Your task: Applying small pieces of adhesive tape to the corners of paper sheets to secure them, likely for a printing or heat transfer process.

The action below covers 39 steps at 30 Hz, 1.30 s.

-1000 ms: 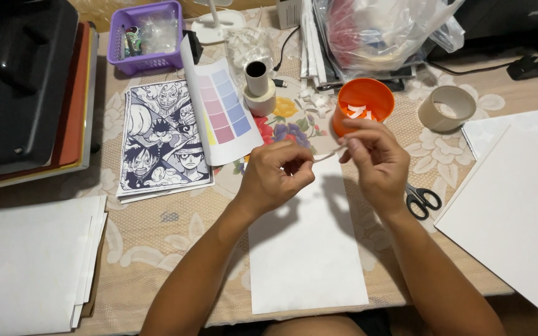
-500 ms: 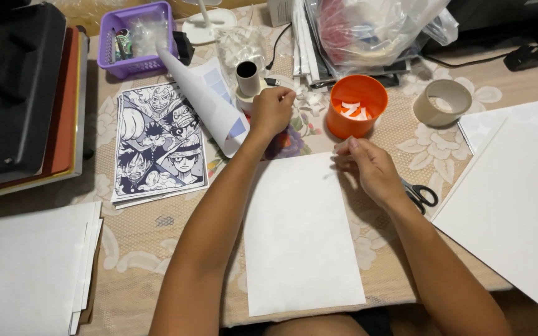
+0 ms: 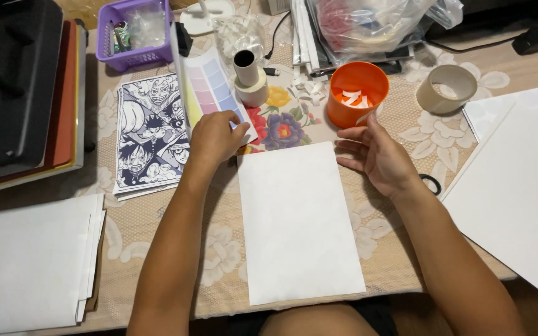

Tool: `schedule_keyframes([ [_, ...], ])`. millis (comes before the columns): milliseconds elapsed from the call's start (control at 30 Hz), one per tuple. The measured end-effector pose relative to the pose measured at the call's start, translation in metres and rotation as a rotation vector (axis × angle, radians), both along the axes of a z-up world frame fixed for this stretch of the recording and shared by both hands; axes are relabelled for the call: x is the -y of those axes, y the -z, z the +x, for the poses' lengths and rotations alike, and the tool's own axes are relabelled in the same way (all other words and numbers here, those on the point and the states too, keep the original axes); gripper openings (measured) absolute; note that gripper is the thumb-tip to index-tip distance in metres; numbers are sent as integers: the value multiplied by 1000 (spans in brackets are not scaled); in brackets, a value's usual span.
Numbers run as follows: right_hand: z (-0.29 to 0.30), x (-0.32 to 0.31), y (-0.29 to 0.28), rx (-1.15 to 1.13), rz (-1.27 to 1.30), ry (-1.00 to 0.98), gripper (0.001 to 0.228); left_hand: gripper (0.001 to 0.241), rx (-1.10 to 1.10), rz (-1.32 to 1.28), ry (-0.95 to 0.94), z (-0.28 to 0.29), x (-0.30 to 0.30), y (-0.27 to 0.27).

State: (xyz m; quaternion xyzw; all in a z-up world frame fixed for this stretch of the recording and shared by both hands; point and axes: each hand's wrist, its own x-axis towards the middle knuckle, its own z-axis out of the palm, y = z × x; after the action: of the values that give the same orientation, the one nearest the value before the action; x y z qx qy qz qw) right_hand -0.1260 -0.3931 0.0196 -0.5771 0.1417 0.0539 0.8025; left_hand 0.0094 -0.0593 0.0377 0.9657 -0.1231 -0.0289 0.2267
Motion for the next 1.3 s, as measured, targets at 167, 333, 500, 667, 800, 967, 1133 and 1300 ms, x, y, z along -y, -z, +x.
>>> schedule_keyframes([
  [167, 11, 7, 22, -13, 137, -8, 75, 35, 114, 58, -72, -2, -35, 25],
  [333, 24, 14, 50, -8, 258, -76, 72, 32, 68, -148, 15, -18, -31, 28],
  [500, 11, 12, 35, 13, 120, -144, 71, 41, -35, -387, 190, -29, -29, 26],
  [667, 3, 10, 27, 97, -16, -137, 70, 32, -113, -460, 364, -25, -31, 31],
  [800, 3, 19, 31, 168, -78, -93, 68, 32, -452, -930, 299, -18, -30, 39],
  [967, 2, 21, 35, 234, -118, -86, 64, 67, -614, -1351, 181, -58, -11, 32],
  [1133, 8, 27, 49, 279, -162, -71, 60, 43, -615, -1518, -156, -71, 3, 68],
  [1300, 15, 32, 52, 305, -180, -40, 56, 37, -582, -1582, -186, -84, 10, 39],
])
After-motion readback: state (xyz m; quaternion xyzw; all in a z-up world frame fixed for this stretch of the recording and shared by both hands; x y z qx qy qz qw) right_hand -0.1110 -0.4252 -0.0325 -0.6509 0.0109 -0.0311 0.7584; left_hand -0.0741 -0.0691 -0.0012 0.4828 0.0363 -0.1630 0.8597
